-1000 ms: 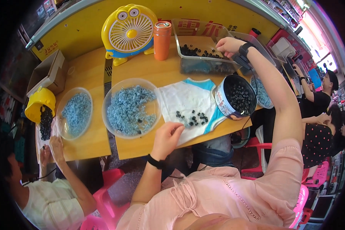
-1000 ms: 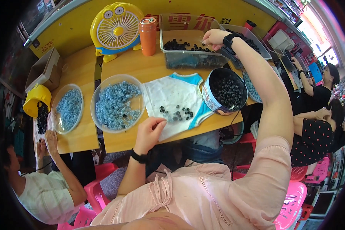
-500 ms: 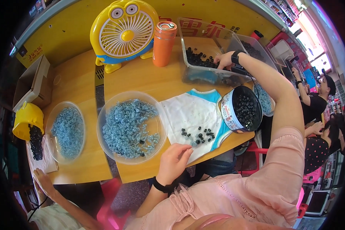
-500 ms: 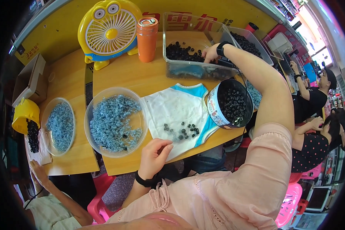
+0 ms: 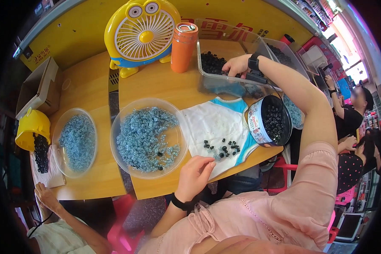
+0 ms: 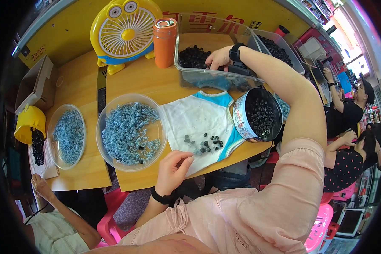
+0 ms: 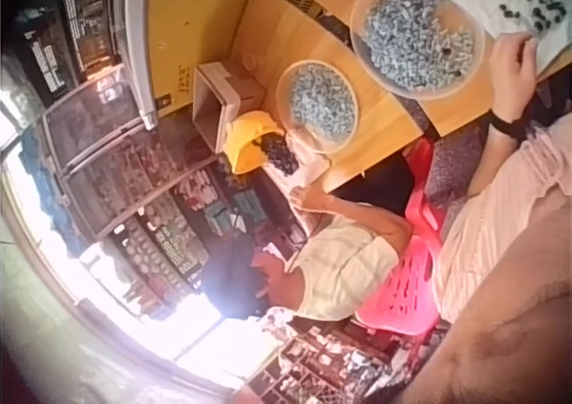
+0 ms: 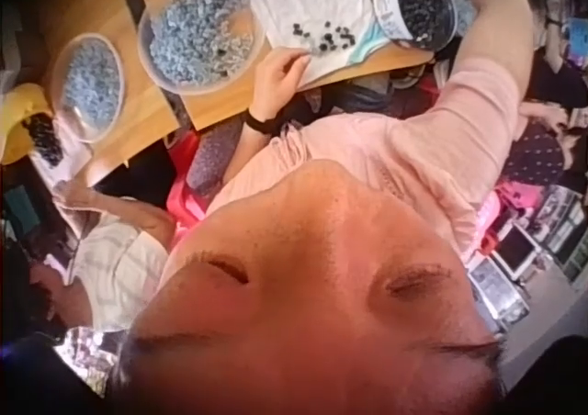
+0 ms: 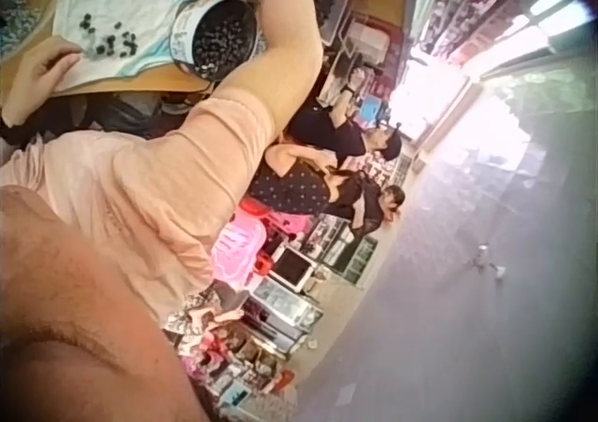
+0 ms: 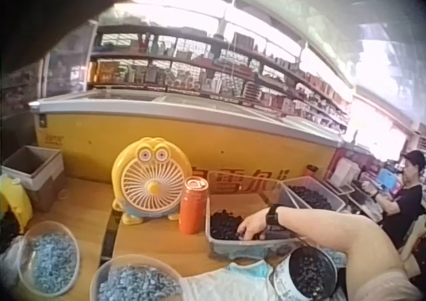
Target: The person sorts and assembles small black plastic or rubber components by hand at a workshop table, placing them into bins and sorting trays.
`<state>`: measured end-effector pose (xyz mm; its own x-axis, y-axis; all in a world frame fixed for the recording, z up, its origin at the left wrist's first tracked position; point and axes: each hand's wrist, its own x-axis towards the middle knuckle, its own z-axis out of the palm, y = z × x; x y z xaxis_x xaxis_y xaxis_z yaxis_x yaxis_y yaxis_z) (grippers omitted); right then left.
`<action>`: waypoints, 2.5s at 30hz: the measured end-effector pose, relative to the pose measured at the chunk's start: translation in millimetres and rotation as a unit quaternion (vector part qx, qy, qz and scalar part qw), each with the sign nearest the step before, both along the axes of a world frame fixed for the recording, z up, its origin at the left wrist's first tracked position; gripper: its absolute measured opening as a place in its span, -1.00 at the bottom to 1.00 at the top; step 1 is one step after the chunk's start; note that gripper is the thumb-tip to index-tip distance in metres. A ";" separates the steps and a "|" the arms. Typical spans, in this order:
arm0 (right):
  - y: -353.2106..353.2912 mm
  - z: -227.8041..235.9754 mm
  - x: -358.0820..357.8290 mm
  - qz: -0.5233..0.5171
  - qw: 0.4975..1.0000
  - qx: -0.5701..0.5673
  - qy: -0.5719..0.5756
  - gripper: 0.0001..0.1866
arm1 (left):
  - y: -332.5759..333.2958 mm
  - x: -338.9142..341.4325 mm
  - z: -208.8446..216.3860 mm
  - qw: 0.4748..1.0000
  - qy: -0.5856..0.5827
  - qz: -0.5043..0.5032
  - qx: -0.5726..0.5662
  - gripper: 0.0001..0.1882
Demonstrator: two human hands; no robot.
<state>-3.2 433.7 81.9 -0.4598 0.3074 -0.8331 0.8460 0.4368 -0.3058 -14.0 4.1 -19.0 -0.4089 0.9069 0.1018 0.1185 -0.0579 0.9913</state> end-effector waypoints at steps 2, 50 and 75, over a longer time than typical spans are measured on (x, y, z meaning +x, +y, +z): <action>0.3 17.5 5.1 -0.033 0.998 -0.014 0.048 -0.82 | 0.7 0.8 -2.7 1.000 0.005 -0.001 0.002 -0.86; -10.2 80.2 55.5 -0.039 0.975 0.202 0.086 -0.19 | -5.4 1.8 -4.5 1.000 0.009 -0.009 0.014 -0.87; -25.1 -12.6 -16.2 0.112 0.992 0.052 0.012 0.05 | -4.2 -7.1 2.5 0.999 -0.006 -0.049 0.001 -0.84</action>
